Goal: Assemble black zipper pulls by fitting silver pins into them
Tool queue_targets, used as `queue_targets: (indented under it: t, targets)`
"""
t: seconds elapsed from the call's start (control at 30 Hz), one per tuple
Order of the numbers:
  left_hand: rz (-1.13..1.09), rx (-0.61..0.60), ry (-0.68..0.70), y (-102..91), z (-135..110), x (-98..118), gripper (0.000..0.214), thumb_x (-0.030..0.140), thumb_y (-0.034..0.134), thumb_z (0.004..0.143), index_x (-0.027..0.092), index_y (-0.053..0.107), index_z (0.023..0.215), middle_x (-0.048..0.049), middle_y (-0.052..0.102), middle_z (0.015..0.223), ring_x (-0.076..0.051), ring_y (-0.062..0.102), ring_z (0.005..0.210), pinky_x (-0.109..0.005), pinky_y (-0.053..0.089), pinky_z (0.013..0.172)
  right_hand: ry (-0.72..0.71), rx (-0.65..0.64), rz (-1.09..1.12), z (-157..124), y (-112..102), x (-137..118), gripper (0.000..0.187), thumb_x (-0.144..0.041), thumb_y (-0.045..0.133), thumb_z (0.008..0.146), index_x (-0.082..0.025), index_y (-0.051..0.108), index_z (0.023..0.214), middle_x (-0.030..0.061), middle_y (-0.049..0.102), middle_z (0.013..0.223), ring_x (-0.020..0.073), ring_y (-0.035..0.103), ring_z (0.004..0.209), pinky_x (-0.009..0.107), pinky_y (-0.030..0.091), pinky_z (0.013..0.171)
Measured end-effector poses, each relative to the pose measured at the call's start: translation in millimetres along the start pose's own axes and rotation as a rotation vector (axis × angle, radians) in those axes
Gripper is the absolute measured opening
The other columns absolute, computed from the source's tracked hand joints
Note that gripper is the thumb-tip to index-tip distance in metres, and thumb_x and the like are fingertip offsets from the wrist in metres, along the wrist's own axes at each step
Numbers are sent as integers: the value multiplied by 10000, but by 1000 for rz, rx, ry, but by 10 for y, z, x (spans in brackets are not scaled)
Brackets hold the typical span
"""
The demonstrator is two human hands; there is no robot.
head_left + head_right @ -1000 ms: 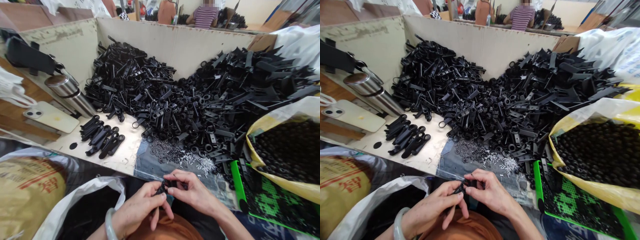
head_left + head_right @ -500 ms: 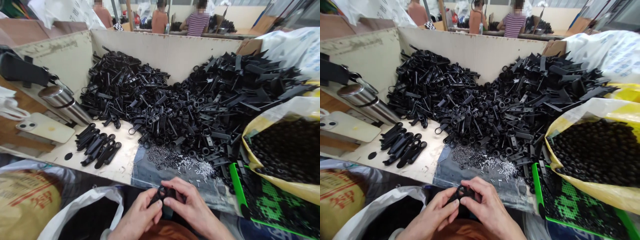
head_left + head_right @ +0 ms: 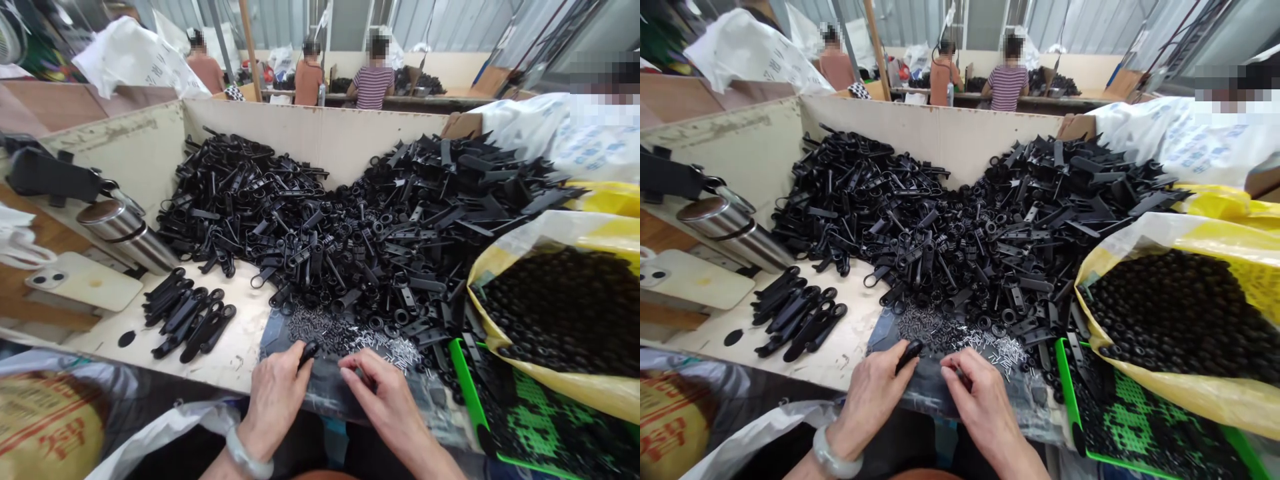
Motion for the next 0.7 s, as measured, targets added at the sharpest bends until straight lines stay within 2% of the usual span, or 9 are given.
queue_targets:
  t: [0.23, 0.43, 0.6, 0.7]
  targets:
    - [39, -11, 135, -10, -65, 39, 247, 194, 491, 998, 280, 707, 1082, -42, 802, 896, -252, 747, 829, -300, 414, 690, -119, -60, -181, 179, 277, -84, 177, -156, 532, 1003, -210, 683, 930, 26, 689, 867, 179, 693, 768, 253, 500, 675]
    - [63, 22, 60, 7, -66, -74, 177, 212, 561, 970, 261, 728, 1000, -52, 795, 833, -273, 742, 789, -306, 390, 646, -128, -103, -500, 273, 490, -57, 131, -147, 590, 991, -229, 685, 955, 15, 696, 907, 167, 705, 695, 237, 461, 604]
    - [27, 28, 40, -9, -91, -100, 170, 213, 556, 968, 261, 719, 962, -46, 785, 801, -275, 739, 795, -302, 388, 651, -134, -105, -483, 205, 466, -55, 125, -144, 583, 994, -222, 665, 942, 15, 680, 888, 176, 708, 722, 244, 462, 616]
    - [-92, 15, 29, -10, -89, -113, 178, 242, 530, 984, 244, 708, 973, -57, 788, 823, -273, 739, 802, -302, 393, 663, -144, -108, -399, 144, 406, -65, 122, -153, 567, 1002, -223, 652, 949, 17, 674, 896, 172, 702, 746, 244, 476, 647]
Point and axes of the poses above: each hand's wrist, its own z-axis towards the middle knuckle, its own y-axis out of the palm, x = y × z, the point moved 9 cm from there along z, towards the middle knuckle
